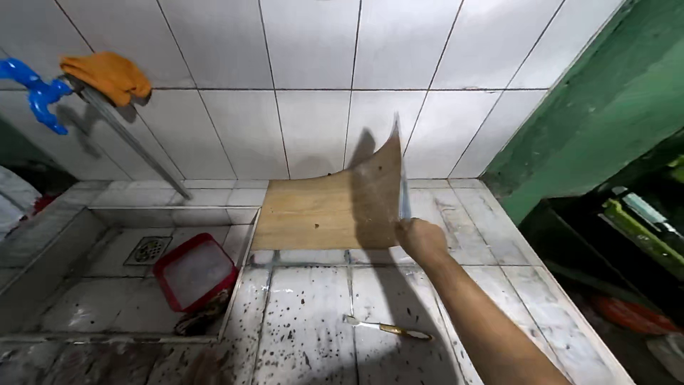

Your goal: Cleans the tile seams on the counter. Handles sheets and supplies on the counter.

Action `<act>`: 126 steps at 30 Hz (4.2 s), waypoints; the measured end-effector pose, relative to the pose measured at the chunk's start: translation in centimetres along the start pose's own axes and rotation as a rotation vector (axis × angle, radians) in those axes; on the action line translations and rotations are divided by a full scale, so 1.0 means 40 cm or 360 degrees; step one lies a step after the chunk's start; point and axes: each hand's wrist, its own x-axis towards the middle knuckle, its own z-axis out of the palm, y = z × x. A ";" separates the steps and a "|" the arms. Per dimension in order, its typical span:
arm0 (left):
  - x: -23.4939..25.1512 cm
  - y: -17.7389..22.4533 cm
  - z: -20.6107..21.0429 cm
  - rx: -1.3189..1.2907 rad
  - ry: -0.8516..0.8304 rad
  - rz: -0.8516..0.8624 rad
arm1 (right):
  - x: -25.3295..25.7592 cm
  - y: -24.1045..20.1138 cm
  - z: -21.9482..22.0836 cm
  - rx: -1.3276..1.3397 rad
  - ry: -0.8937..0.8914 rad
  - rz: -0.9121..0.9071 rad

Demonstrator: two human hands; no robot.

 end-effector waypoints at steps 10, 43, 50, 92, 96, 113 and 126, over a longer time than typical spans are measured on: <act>0.293 0.339 -0.044 -0.1015 -0.0458 -0.0321 | -0.307 -0.201 0.112 0.0209 0.0535 -0.0848; 0.148 0.261 0.009 -0.1688 -0.0651 -0.0993 | -0.273 -0.162 0.302 0.1582 -0.0417 0.0536; 0.075 0.289 0.013 -0.1648 -0.0488 -0.0941 | -0.258 -0.187 0.334 0.1323 -0.0165 0.0401; 0.325 -0.118 -0.318 -0.1336 -0.1285 -0.0864 | -0.430 -0.518 0.433 0.1977 -0.0063 0.0967; 0.301 -0.135 -0.301 -0.1418 -0.1166 -0.0796 | -0.433 -0.559 0.438 0.1805 0.0101 0.0941; 0.363 -0.324 -0.379 -0.1735 -0.1059 -0.0818 | -0.557 -0.787 0.426 0.1788 0.0308 0.0862; 0.364 -0.430 -0.468 -0.1839 -0.1019 -0.0880 | -0.642 -0.921 0.445 0.1936 0.0440 0.0913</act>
